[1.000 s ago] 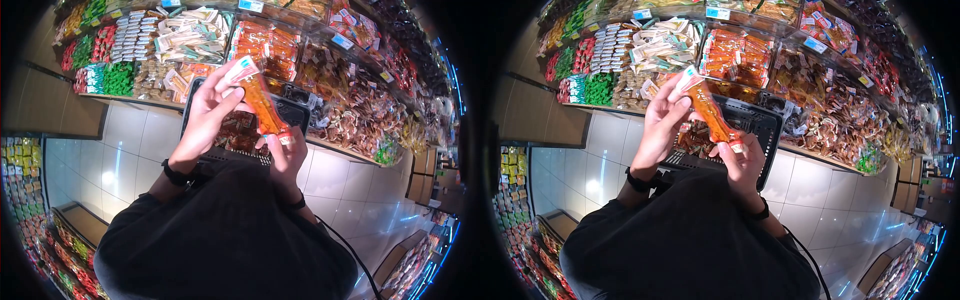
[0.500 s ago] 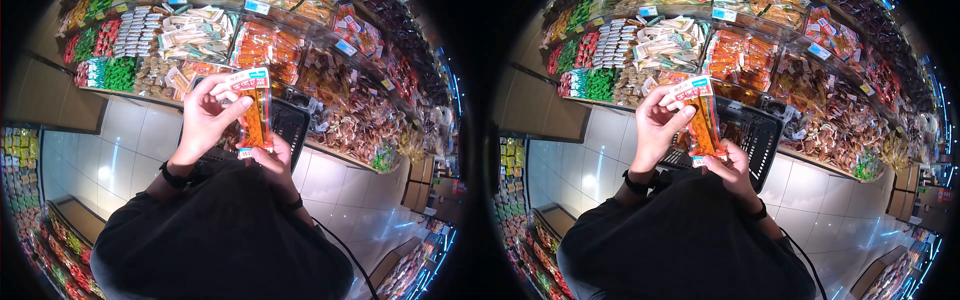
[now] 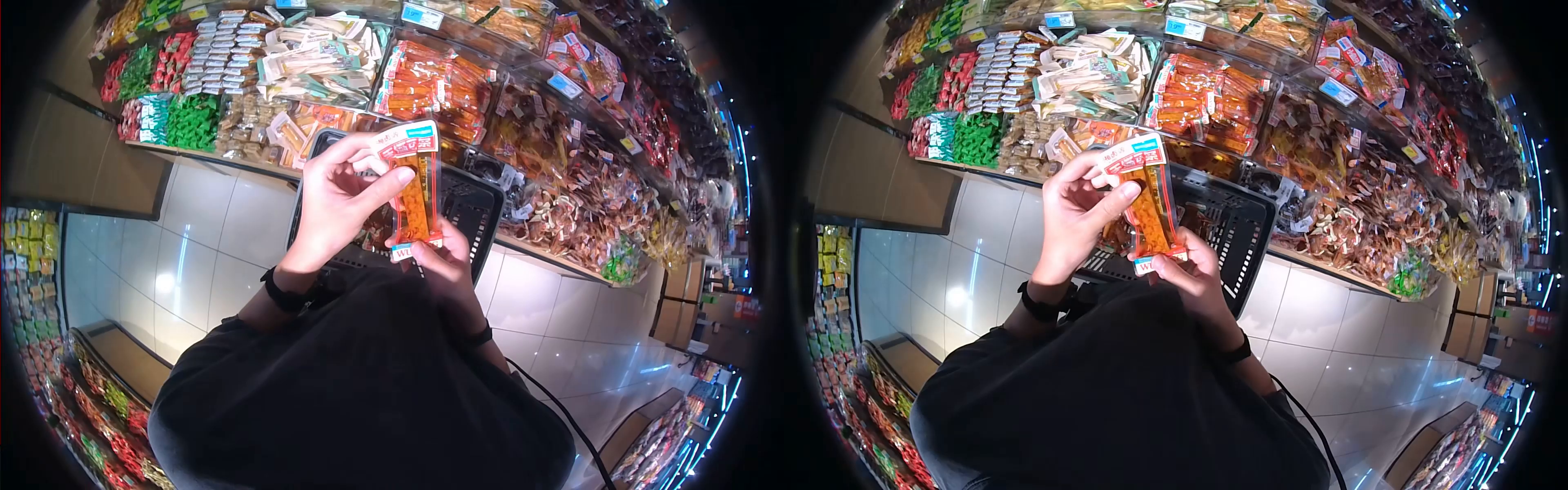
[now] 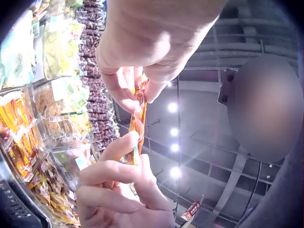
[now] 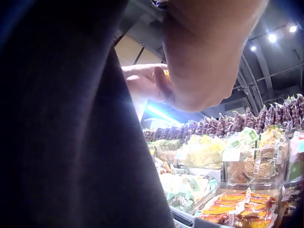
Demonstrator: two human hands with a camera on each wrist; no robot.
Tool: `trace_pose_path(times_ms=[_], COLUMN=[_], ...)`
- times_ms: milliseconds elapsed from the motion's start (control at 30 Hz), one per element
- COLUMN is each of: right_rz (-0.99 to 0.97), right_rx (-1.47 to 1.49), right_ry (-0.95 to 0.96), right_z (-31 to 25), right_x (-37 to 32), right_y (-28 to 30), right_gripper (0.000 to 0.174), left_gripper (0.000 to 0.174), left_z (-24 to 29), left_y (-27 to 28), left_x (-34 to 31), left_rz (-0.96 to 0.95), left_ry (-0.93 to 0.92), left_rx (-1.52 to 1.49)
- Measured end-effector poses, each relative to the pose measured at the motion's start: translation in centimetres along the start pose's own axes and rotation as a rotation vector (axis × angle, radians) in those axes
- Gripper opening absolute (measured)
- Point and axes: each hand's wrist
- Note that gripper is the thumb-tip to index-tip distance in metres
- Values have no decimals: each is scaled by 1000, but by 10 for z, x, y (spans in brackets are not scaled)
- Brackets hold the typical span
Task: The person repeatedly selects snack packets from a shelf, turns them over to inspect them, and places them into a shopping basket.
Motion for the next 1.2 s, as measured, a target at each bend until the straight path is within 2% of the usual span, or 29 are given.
trace_pose_path(times_ms=[33, 100, 167, 233, 267, 333, 367, 433, 500, 533, 567, 633, 800, 900, 967, 1200], right_rz=[-2, -107, -103, -228, -226, -143, -132, 89, 137, 143, 160, 81, 123, 175, 213, 243], right_rx=[-1, 7, -25, -64, -64, -111, -84, -282, -379, -396, -393, -586, -509, -384, -86, 46], right_ry=[-1, -121, -143, -172, -172, 7, 60, 63, 148, 211, 214, 284, 330, 269, 133, 164], right_z=[1, 2, -1, 2, 1, -8, -12, -27, -43, -55, -61, -66, -63, -56, -55, -56], right_x=[1, 2, 3, 5, 6, 7, 13, 23, 32, 35, 37, 43, 46, 44, 45, 42], right_y=[1, 3, 0, 5, 1, -14, -9, 8, 9, 1, 0, -1, -8, -9, -14, -27], right_gripper=[30, 34, 35, 42, 42, 47, 45, 37, 31, 19, 19, 11, 13, 11, 10, 13], left_gripper=[31, 29, 28, 27, 26, 26, 26, 26, 27, 28, 28, 33, 53, 57, 58, 57], left_z=[0, 0, -1, -2, -3, 4, 6, 4, 3, 4, 5, 4, 8, 5, 0, 1], left_y=[-1, 1, 3, 4, 4, 2, 3, 3, 3, 4, 5, 4, -1, -2, -1, -7], left_x=[0, 0, -2, -2, -3, -4, -4, -6, -8, -10, -12, -13, -13, -15, -16, -21], left_rz=[7, 19, -7, -4, -2, -7, -14, -50, -100, -150, -196, -231, -250, -258, -283, -186], left_ry=[24, 49, 73, 60, 49, 94, 137, 116, 96, 128, 158, 179, 122, 91, 48, 38], left_rx=[-6, -15, -16, -1, 15, 52, 91, 163, 226, 289, 353, 354, 273, 149, 168, 9])
Point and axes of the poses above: each hand's wrist, its own x-axis towards the middle knuckle, its own y-axis out of the back of the hand, z = x × y, and after that the axes turned 3 degrees about -x, right-handed
